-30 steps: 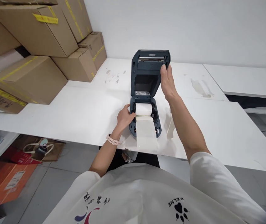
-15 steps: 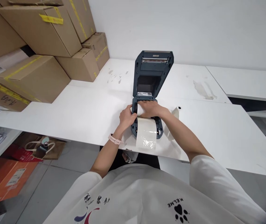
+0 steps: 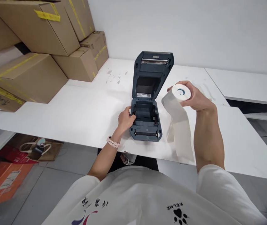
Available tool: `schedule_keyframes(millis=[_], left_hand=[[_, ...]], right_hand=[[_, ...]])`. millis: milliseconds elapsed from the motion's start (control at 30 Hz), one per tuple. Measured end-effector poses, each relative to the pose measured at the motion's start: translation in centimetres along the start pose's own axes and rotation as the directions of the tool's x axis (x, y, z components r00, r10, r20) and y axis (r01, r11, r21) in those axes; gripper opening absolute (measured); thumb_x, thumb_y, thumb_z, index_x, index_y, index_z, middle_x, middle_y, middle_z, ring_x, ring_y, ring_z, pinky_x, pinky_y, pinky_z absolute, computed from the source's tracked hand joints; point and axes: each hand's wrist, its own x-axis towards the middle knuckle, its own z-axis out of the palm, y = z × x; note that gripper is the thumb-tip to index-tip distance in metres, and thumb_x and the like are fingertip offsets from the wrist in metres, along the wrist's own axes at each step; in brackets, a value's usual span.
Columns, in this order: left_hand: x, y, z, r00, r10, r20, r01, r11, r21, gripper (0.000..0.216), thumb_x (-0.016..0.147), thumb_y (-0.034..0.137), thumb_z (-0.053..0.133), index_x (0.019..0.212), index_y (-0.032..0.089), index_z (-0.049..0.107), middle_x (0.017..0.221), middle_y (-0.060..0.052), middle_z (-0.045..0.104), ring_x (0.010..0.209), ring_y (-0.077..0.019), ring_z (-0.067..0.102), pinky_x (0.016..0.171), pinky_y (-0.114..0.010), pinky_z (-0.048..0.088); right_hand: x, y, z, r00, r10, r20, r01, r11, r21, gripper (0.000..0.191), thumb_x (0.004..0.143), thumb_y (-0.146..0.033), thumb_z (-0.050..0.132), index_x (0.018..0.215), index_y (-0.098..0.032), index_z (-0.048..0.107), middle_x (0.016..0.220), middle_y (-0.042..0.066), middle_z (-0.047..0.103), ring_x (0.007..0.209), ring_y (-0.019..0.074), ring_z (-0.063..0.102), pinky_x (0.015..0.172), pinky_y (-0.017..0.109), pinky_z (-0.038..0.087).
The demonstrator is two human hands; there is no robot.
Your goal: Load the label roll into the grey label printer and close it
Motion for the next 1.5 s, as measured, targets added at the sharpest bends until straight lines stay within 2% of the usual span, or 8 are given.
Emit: schedule_keyframes(millis=[367, 567, 733, 833, 1000, 1167, 1367, 1500], left_hand=[[0.1, -0.3, 0.1, 1.000, 0.010, -0.010, -0.011, 0.999, -0.034, 0.066, 0.076, 0.022, 0.057, 0.141, 0.016, 0.060, 0.082, -0.002, 0.063, 0.077, -0.0213, 0.059, 0.068, -0.033, 0.042], [0.2, -0.3, 0.2, 1.000, 0.021, -0.019, -0.022, 0.999, -0.043, 0.066, 0.075, 0.020, 0.055, 0.140, 0.015, 0.061, 0.078, -0.001, 0.060, 0.075, -0.0199, 0.058, 0.068, -0.032, 0.041], [0.1, -0.1, 0.1, 1.000, 0.022, -0.017, -0.023, 0.998, -0.061, 0.066, 0.075, 0.019, 0.054, 0.140, 0.013, 0.060, 0.076, 0.000, 0.059, 0.074, -0.0199, 0.058, 0.068, -0.032, 0.042], [0.1, -0.1, 0.1, 0.999, 0.026, -0.025, -0.028, 0.997, -0.067, 0.066, 0.074, 0.019, 0.055, 0.140, 0.012, 0.060, 0.075, -0.001, 0.060, 0.074, -0.0206, 0.058, 0.069, -0.033, 0.042], [0.2, -0.6, 0.3, 1.000, 0.025, -0.012, -0.026, 0.997, -0.070, 0.067, 0.076, 0.023, 0.057, 0.143, 0.015, 0.058, 0.079, -0.002, 0.063, 0.076, -0.0211, 0.060, 0.071, -0.034, 0.045], [0.4, -1.0, 0.7, 0.999, 0.032, -0.030, -0.034, 0.996, -0.085, 0.067, 0.076, 0.023, 0.057, 0.143, 0.014, 0.058, 0.081, -0.002, 0.063, 0.077, -0.0205, 0.060, 0.070, -0.033, 0.044], [0.4, -1.4, 0.9, 0.999, 0.032, -0.029, -0.036, 0.989, -0.145, 0.066, 0.077, 0.023, 0.057, 0.142, 0.015, 0.057, 0.080, -0.001, 0.060, 0.075, -0.0190, 0.058, 0.069, -0.032, 0.042], [0.2, -1.7, 1.1, 0.999, 0.018, -0.030, -0.023, 0.982, -0.187, 0.064, 0.079, 0.025, 0.058, 0.143, 0.017, 0.057, 0.088, -0.003, 0.064, 0.079, -0.0189, 0.059, 0.073, -0.032, 0.045]], right_hand=[[3.8, 10.0, 0.6, 0.926, 0.310, -0.215, -0.322, 0.947, -0.018, 0.079, 0.045, -0.029, 0.090, 0.118, -0.025, 0.059, 0.120, 0.005, 0.068, 0.112, 0.0297, 0.066, 0.101, 0.049, 0.056], [-1.8, 10.6, -3.1, 0.953, 0.234, -0.195, -0.204, 0.966, 0.162, 0.066, 0.072, -0.044, 0.086, 0.133, -0.033, 0.063, 0.143, 0.006, 0.067, 0.137, 0.0274, 0.060, 0.121, 0.048, 0.043], [-6.1, 11.3, -2.7, 0.935, 0.348, -0.071, -0.343, 0.937, 0.074, 0.063, 0.065, -0.047, 0.091, 0.122, -0.030, 0.071, 0.141, 0.009, 0.069, 0.130, 0.0318, 0.064, 0.111, 0.051, 0.051], [-6.2, 10.0, -0.5, 0.930, 0.361, 0.062, -0.363, 0.931, 0.032, 0.054, 0.066, -0.052, 0.089, 0.109, -0.022, 0.075, 0.120, 0.011, 0.077, 0.107, 0.0293, 0.071, 0.098, 0.049, 0.056], [-3.9, 2.8, 2.4, 0.983, 0.054, 0.177, -0.076, 0.990, 0.117, 0.058, 0.074, -0.060, 0.083, 0.120, -0.026, 0.070, 0.100, 0.007, 0.077, 0.094, 0.0262, 0.073, 0.087, 0.043, 0.057], [0.6, -3.4, 8.5, 0.903, 0.091, 0.420, 0.132, 0.872, -0.472, 0.059, 0.096, -0.045, 0.060, 0.150, -0.023, 0.052, 0.120, 0.011, 0.075, 0.106, 0.0305, 0.071, 0.088, 0.041, 0.053], [3.2, -1.9, 14.9, 0.850, 0.293, 0.438, 0.259, 0.491, -0.832, 0.048, 0.094, -0.018, 0.054, 0.142, -0.016, 0.059, 0.128, 0.017, 0.073, 0.117, 0.0378, 0.068, 0.095, 0.048, 0.050], [0.9, -1.4, 15.1, 0.899, 0.139, 0.415, 0.286, 0.531, -0.798, 0.042, 0.095, -0.017, 0.053, 0.136, -0.015, 0.065, 0.128, 0.016, 0.073, 0.118, 0.0366, 0.066, 0.099, 0.052, 0.051]])
